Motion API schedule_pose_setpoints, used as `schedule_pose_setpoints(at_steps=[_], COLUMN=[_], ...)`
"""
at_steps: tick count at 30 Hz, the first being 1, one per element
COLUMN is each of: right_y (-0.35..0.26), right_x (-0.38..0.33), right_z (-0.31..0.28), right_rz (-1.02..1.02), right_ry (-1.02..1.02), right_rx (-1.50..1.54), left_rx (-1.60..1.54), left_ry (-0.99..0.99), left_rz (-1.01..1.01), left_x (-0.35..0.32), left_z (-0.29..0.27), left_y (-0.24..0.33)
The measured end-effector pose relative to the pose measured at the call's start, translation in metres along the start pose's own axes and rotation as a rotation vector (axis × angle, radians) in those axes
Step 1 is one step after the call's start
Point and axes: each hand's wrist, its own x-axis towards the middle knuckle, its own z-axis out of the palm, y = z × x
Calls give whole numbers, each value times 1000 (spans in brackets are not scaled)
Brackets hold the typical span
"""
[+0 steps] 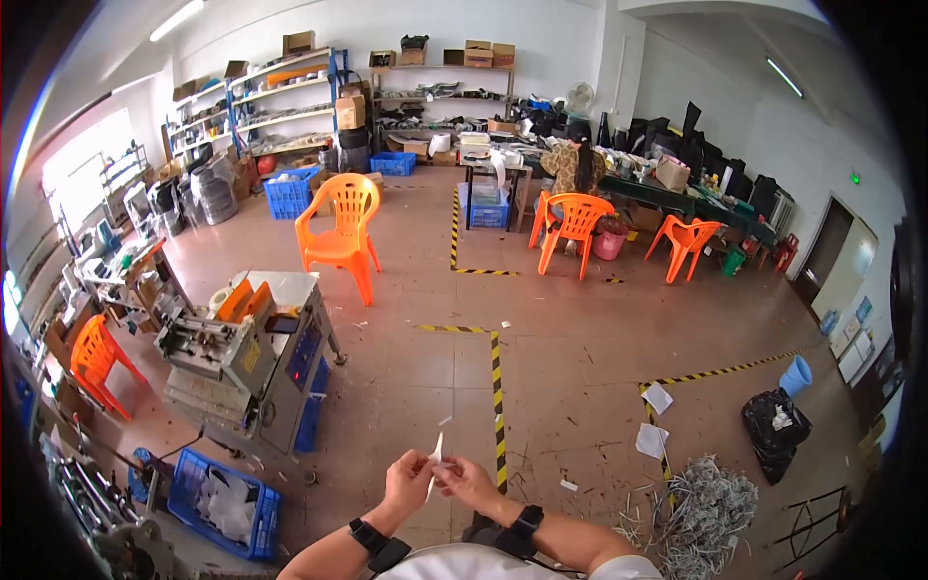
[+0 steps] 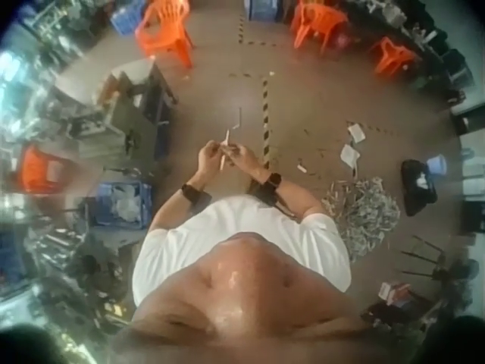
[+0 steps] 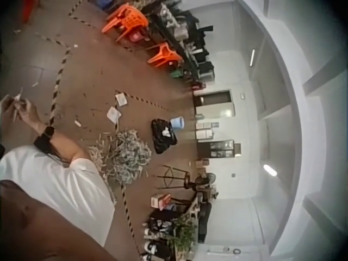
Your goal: The person operates a machine by turning a handle and pressing buttons, then places a sticker sheet onto the machine bed. They use a small tool to peel a layer from the sheet, walk to a table, and fold a paper by hand.
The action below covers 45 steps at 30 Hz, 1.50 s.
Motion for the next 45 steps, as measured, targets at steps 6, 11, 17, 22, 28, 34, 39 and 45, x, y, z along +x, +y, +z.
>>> schedule_pose_setpoints(at_steps=[6,11,17,22,28,34,39,45], right_y=[1,-43,-75,-87,-103,-180,-240,-281], right_x=[114,204,305,386,510,656,745,843], right_z=[-67,-135,-214,-253,-297,-343,-367,-393], right_rz=[-31,-8,35,73,57,-114,-230,-275], right_ry=[-58,-41,37,81,142,188,304,405], right_rx=[200,311,328,389,362,276,117,-382], left_rx=[49,55,-113,-4,-110,-30,80,4], left_ry=[-3,-2,-54,-39,-118,-192,-220,-168], left_rz=[-68,-102,-154,-105,-154,-63,81,41], left_x=[131,249,370,465,599,771,877,995], left_z=[33,70,127,151,156,146,138,124], left_y=[10,23,56,43,25,41,87,85])
